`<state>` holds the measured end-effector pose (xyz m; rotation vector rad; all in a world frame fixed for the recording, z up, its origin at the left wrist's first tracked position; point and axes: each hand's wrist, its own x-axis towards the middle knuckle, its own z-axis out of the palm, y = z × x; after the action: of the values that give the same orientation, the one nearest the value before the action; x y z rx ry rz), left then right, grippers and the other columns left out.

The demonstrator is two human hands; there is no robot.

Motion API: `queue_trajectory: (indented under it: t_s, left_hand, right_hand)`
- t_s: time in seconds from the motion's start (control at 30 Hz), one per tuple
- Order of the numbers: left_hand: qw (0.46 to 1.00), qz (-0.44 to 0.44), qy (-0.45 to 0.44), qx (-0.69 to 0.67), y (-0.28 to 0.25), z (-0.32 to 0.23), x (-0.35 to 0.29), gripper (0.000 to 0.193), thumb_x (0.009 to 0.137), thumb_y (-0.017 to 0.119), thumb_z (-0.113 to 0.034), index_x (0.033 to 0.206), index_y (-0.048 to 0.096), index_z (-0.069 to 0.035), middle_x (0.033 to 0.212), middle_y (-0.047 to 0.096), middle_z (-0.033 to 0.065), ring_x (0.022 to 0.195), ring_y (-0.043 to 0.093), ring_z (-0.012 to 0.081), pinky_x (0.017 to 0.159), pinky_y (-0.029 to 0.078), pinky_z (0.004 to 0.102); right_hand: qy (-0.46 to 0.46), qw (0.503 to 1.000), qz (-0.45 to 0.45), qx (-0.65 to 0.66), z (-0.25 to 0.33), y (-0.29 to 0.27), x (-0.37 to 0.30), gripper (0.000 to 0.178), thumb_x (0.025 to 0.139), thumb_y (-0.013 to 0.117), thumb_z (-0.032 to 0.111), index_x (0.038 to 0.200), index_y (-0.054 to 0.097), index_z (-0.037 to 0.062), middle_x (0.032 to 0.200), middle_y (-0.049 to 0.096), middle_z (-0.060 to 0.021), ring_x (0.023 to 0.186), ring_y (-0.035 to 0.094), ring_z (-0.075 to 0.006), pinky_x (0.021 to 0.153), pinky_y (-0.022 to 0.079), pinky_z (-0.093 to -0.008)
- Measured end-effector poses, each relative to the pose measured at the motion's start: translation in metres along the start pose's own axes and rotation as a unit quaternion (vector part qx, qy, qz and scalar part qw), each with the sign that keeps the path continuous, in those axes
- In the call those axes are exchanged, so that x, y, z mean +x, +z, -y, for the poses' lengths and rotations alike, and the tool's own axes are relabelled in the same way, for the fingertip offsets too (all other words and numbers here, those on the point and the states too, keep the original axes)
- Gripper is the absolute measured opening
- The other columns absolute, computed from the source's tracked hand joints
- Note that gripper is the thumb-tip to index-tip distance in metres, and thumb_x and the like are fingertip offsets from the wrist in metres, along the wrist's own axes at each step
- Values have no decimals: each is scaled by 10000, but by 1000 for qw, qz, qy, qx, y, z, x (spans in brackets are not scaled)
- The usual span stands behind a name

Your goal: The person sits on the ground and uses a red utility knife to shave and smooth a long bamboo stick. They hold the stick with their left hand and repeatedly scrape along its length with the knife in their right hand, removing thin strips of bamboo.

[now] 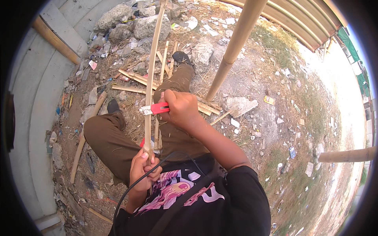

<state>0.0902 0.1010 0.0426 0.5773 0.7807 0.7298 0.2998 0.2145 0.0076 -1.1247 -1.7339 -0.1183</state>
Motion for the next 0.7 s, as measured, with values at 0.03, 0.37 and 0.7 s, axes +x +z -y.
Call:
queue_trajectory:
  t_s: [0.03, 0.37, 0.7]
  left_hand:
    - [1000, 3, 11, -1, 3, -1, -1, 263, 1059, 437, -327, 943, 475, -94, 617, 288, -48, 463, 216, 49, 409, 172, 249]
    - [999, 2, 43, -12, 8, -9, -8, 217, 1054, 468, -265, 976, 484, -63, 662, 343, -39, 526, 243, 18, 466, 186, 216]
    - [998, -4, 64, 2, 14, -1, -11, 195, 1086, 457, -233, 976, 489, -76, 705, 367, -26, 547, 259, 21, 485, 198, 214]
  right_hand:
    - [-12, 1000, 0, 12, 6, -2, 0, 282, 901, 701, 56, 724, 482, 72, 562, 508, -102, 467, 559, -323, 452, 438, -432]
    - [-1, 997, 79, 27, 47, -9, -49, 289, 821, 774, 141, 721, 510, 81, 612, 539, -82, 505, 584, -286, 488, 472, -401]
    - [24, 999, 33, 11, 46, -8, -41, 274, 799, 768, 122, 706, 511, 100, 611, 539, -65, 503, 572, -276, 495, 463, -400]
